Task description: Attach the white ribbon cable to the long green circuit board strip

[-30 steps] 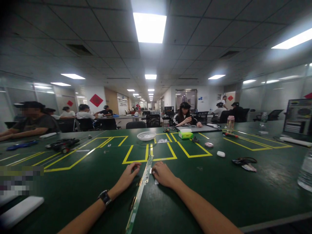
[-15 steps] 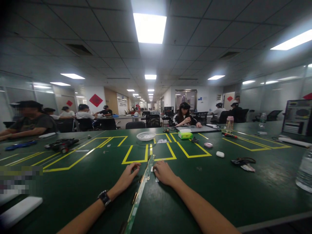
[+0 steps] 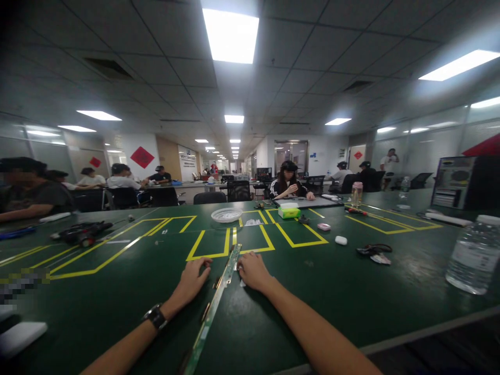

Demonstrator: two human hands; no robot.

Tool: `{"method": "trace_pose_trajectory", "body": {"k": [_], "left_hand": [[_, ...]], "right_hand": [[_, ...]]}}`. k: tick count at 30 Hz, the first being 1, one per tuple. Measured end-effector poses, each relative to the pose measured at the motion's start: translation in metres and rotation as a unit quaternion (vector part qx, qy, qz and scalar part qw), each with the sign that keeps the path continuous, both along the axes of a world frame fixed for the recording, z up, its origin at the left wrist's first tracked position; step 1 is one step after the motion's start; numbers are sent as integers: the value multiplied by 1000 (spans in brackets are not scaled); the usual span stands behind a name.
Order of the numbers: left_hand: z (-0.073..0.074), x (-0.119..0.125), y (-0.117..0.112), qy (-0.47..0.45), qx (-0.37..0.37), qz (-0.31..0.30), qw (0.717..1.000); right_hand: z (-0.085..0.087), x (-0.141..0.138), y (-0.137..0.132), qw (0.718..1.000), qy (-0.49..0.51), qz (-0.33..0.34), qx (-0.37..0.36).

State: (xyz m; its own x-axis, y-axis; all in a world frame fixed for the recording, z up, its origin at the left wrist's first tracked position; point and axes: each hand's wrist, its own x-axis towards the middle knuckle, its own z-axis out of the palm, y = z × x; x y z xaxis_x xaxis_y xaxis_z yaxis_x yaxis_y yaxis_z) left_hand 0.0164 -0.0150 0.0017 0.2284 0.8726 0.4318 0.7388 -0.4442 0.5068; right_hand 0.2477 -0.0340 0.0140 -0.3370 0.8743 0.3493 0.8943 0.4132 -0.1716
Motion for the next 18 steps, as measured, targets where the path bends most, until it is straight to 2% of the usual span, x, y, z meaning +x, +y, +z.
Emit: {"method": "trace_pose_trajectory", "body": {"k": [2, 4, 8, 10, 12, 16, 18], "left_hand": [[-2, -1, 2, 12, -3, 10, 1000], [-5, -1, 4, 21, -6, 7, 1000], [-6, -2, 6, 21, -7, 7, 1000], [-5, -3, 5, 18, -12, 0, 1000], [-3, -4, 4, 17, -13, -10, 1000], [0, -5, 0, 18, 5, -38, 999], [1, -5, -1, 15, 11, -44, 999]], "right_hand": [[-2, 3, 3, 999, -4, -31, -3], [-4, 0, 0, 1000, -7, -23, 3], [-7, -19, -10, 995, -21, 94, 13], [-6, -24, -13, 992, -30, 125, 16], [-4, -22, -12, 994, -30, 105, 15], [0, -4, -2, 1000, -16, -4, 2], [-1, 2, 1, 1000, -12, -18, -10]]}}
